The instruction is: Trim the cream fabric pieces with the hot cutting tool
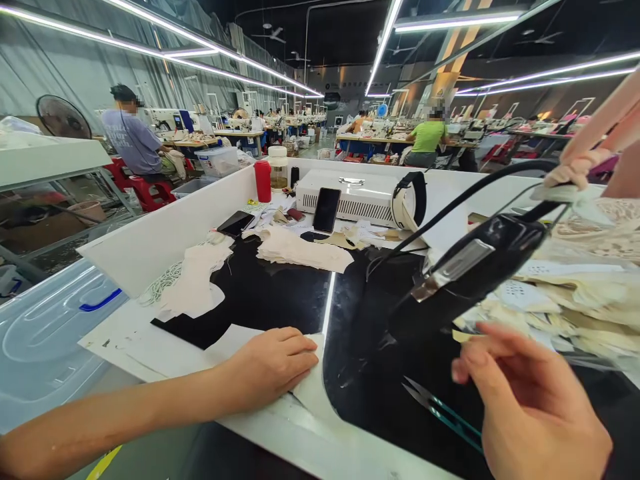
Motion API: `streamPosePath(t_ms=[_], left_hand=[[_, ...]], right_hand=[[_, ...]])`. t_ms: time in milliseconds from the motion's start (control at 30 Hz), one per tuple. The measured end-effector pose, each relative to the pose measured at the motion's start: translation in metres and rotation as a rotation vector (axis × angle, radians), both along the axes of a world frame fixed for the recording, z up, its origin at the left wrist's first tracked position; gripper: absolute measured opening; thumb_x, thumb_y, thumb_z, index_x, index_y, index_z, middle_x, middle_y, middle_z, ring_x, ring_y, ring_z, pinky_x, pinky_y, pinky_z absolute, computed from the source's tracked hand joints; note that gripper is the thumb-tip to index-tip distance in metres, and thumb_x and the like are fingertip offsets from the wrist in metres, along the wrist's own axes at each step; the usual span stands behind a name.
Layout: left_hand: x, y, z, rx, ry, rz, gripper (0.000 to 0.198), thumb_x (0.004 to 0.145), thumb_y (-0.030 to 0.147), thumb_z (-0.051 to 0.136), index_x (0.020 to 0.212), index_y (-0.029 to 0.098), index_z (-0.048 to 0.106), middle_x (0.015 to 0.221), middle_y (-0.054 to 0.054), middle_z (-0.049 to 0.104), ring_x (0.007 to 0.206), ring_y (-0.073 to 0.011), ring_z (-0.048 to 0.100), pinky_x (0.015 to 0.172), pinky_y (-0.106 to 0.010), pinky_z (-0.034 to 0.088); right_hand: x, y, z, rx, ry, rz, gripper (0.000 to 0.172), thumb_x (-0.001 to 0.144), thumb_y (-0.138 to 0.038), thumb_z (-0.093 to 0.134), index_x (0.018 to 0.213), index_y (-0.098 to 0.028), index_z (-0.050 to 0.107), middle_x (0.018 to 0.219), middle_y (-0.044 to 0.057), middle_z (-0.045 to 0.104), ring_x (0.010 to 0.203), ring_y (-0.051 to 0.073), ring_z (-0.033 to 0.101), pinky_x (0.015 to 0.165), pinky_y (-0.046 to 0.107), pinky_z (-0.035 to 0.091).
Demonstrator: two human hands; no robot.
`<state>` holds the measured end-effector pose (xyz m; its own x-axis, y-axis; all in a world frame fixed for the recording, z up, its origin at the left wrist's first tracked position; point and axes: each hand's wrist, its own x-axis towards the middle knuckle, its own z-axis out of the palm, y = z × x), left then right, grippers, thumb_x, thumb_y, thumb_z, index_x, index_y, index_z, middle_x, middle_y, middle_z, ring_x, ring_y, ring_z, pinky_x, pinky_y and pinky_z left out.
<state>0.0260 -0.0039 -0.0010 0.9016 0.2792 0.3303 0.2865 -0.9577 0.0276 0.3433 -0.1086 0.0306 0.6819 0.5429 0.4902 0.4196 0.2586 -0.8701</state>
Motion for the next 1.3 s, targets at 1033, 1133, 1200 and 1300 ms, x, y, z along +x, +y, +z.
streamPosePath(t_ms=[1033, 1133, 1200, 1300], left_hand=[[0.025, -0.005, -0.004, 0.081, -0.034, -0.132, 0.027, 0.094, -0.007, 0.064, 0.088, 0.018, 0.063, 0.083, -0.002, 0.058, 0.078, -0.0194, 0.056, 0.071, -0.032, 0.051], [0.023, -0.006, -0.002, 0.095, -0.025, -0.132, 0.028, 0.095, -0.008, 0.062, 0.088, 0.019, 0.063, 0.085, -0.003, 0.060, 0.080, -0.0200, 0.058, 0.074, -0.032, 0.053], [0.022, -0.006, -0.001, 0.100, -0.026, -0.129, 0.028, 0.096, -0.009, 0.060, 0.088, 0.018, 0.063, 0.086, -0.003, 0.061, 0.080, -0.0197, 0.058, 0.075, -0.032, 0.054], [0.020, -0.005, 0.000, 0.072, -0.032, -0.133, 0.027, 0.099, -0.009, 0.058, 0.090, 0.017, 0.063, 0.089, -0.003, 0.062, 0.081, -0.0190, 0.059, 0.077, -0.032, 0.056]], right_hand=[[-0.100, 0.101, 0.043, 0.308, 0.260, 0.513, 0.055, 0.083, -0.053, 0.097, 0.124, -0.034, 0.065, 0.077, -0.009, 0.068, 0.054, 0.015, 0.065, 0.051, 0.029, 0.057], [-0.099, 0.101, 0.043, 0.279, 0.247, 0.512, 0.050, 0.085, -0.055, 0.095, 0.119, -0.033, 0.065, 0.078, -0.009, 0.066, 0.055, 0.015, 0.065, 0.052, 0.030, 0.058], [-0.098, 0.100, 0.045, 0.264, 0.241, 0.516, 0.049, 0.085, -0.058, 0.094, 0.117, -0.032, 0.066, 0.078, -0.008, 0.064, 0.055, 0.014, 0.065, 0.052, 0.030, 0.057], [-0.101, 0.099, 0.048, 0.257, 0.266, 0.539, 0.054, 0.083, -0.060, 0.096, 0.120, -0.033, 0.067, 0.077, -0.008, 0.063, 0.054, 0.015, 0.064, 0.050, 0.029, 0.057]])
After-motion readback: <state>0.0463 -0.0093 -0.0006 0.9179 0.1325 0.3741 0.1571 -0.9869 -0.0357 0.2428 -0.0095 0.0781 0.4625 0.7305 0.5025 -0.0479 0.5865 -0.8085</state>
